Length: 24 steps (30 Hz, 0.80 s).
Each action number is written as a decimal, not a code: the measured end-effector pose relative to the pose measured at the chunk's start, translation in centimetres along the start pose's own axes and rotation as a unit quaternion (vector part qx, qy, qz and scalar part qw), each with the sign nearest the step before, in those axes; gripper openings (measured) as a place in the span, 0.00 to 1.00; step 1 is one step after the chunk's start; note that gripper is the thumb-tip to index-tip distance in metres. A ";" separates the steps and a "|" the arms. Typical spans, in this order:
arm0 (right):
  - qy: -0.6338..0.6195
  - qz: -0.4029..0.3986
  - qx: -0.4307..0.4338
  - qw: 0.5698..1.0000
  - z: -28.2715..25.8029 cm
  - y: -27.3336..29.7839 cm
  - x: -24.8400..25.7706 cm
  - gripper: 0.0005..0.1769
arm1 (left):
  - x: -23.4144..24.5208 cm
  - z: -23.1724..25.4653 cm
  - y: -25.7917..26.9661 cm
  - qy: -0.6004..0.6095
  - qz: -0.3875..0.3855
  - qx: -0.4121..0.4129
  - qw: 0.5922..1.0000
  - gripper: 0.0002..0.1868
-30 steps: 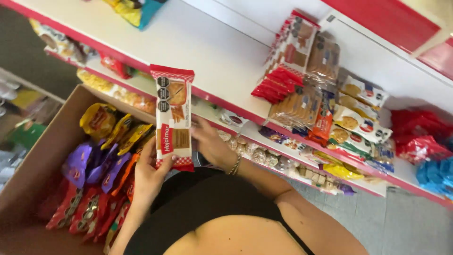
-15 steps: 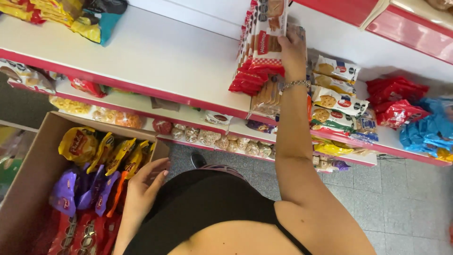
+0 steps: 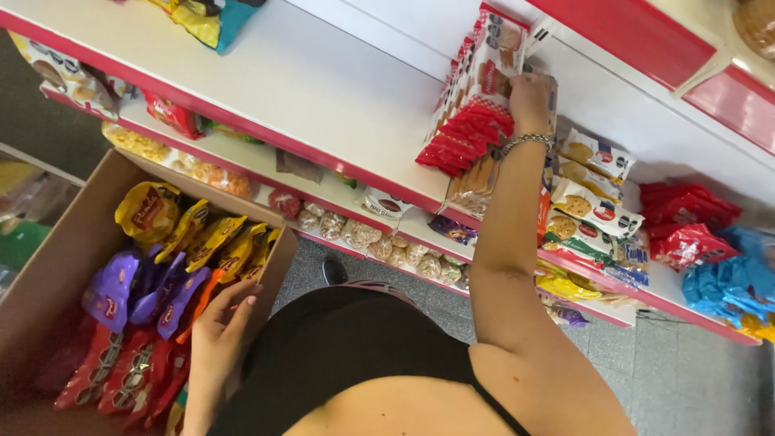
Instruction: Cleaning a grocery store shelf with a cloth and stocking it with snack bags from a cardboard box.
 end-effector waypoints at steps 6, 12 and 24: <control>-0.014 0.043 0.135 0.990 -2.3 2.2 1.9 0.27 | 1.6 -5.0 -1.5 -0.015 0.030 -0.085 0.996 0.15; 0.078 0.263 0.351 0.895 -3.3 9.0 4.7 0.24 | 5.1 -6.7 -1.0 -0.042 0.109 0.007 0.993 0.15; 0.209 0.093 0.519 0.823 -9.0 15.9 -1.2 0.17 | 7.3 -7.6 -0.1 -0.046 0.116 0.047 0.991 0.14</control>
Point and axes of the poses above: each hand's wrist, its own y-axis away from the middle knuckle, its own x-axis out of the back of the hand, z = x × y, the point moved 3 cm from there along -y, towards the middle knuckle, and after that the axes turned 9 degrees about z, right-handed, at the moved point
